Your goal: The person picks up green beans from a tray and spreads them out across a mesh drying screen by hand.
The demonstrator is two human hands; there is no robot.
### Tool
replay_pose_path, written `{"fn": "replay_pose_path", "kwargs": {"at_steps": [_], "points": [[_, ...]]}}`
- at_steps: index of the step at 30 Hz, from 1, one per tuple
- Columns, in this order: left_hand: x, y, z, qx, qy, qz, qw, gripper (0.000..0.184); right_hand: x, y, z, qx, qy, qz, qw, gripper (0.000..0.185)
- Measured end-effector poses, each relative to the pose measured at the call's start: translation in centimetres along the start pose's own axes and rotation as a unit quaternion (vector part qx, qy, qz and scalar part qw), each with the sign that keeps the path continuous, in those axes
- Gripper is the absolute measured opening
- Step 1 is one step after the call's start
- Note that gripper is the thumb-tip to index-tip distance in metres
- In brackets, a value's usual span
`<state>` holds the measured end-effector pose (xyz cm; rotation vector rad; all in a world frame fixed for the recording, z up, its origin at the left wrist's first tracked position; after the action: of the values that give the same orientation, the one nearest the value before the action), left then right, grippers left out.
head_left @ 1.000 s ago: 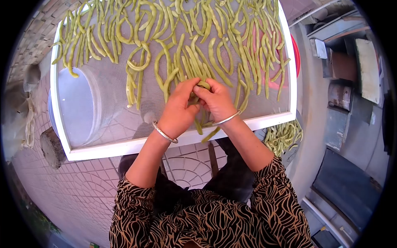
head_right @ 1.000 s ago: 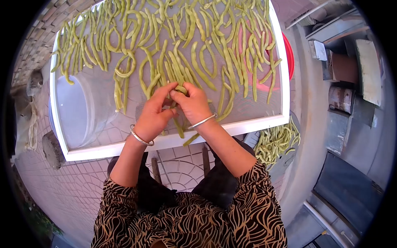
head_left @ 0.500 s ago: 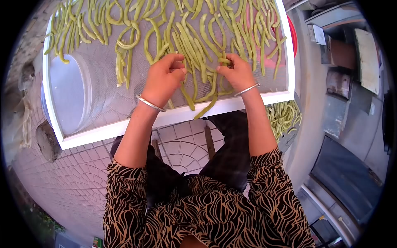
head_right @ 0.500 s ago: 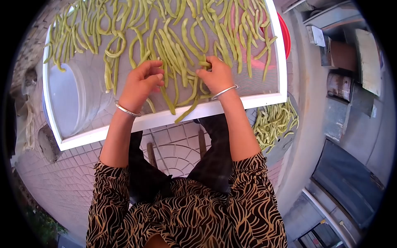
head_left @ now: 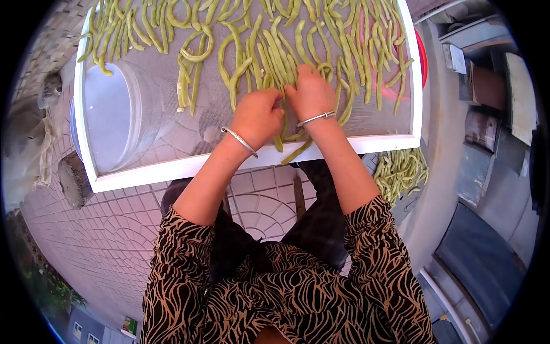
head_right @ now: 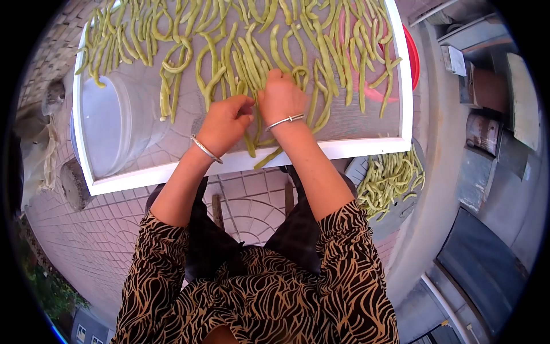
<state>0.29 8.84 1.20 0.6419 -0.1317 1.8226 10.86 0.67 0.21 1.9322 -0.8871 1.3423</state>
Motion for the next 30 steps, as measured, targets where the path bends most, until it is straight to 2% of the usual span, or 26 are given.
{"fn": "replay_pose_path", "kwargs": {"at_steps": [6,7,9,12,18,21,24,25,30], "points": [[0.7,-0.1,-0.1,0.023,-0.027,0.019,0.999,0.023,1.1,-0.9,2.5,-0.064,-0.246,0.006,0.967,0.017],[0.8,-0.1,-0.1,0.016,-0.033,0.031,0.999,0.023,1.3,-1.0,2.7,-0.103,-0.340,-0.050,0.933,0.016],[1.0,-0.2,-0.1,0.002,-0.045,0.053,0.998,0.022,1.9,-0.9,2.9,-0.175,-0.513,-0.159,0.825,0.015],[1.1,-0.3,-0.1,-0.008,-0.017,0.092,0.996,0.022,4.7,-0.7,3.6,-0.188,-0.569,-0.156,0.785,0.014],[0.7,-0.4,0.0,-0.046,-0.002,0.095,0.994,0.018,7.7,1.5,8.8,-0.200,-0.637,-0.085,0.739,0.010],[-0.2,0.2,1.5,-0.033,-0.010,0.013,0.999,0.014,8.6,2.7,10.4,-0.201,-0.662,-0.051,0.720,0.015],[-2.0,0.9,2.8,-0.010,-0.050,-0.074,0.996,0.017,9.4,3.7,10.8,-0.186,-0.685,-0.013,0.704,0.020],[-2.5,1.1,3.2,-0.022,-0.085,-0.070,0.994,0.024,9.5,4.0,11.0,-0.177,-0.691,-0.005,0.701,0.021],[-4.2,1.6,3.5,-0.035,-0.158,-0.080,0.984,0.023,10.4,4.9,12.8,-0.149,-0.688,0.003,0.710,0.030]]}}
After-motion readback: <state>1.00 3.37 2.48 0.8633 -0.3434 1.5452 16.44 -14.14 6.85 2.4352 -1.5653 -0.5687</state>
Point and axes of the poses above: each hand's wrist, its own y-axis away from the middle knuckle, its own x-axis out of the back of the hand, z = x × y, the point moved 3 cm from there along -y, towards the middle knuckle, and after that the axes turned 1 degree about -x, right-handed, at the moved point
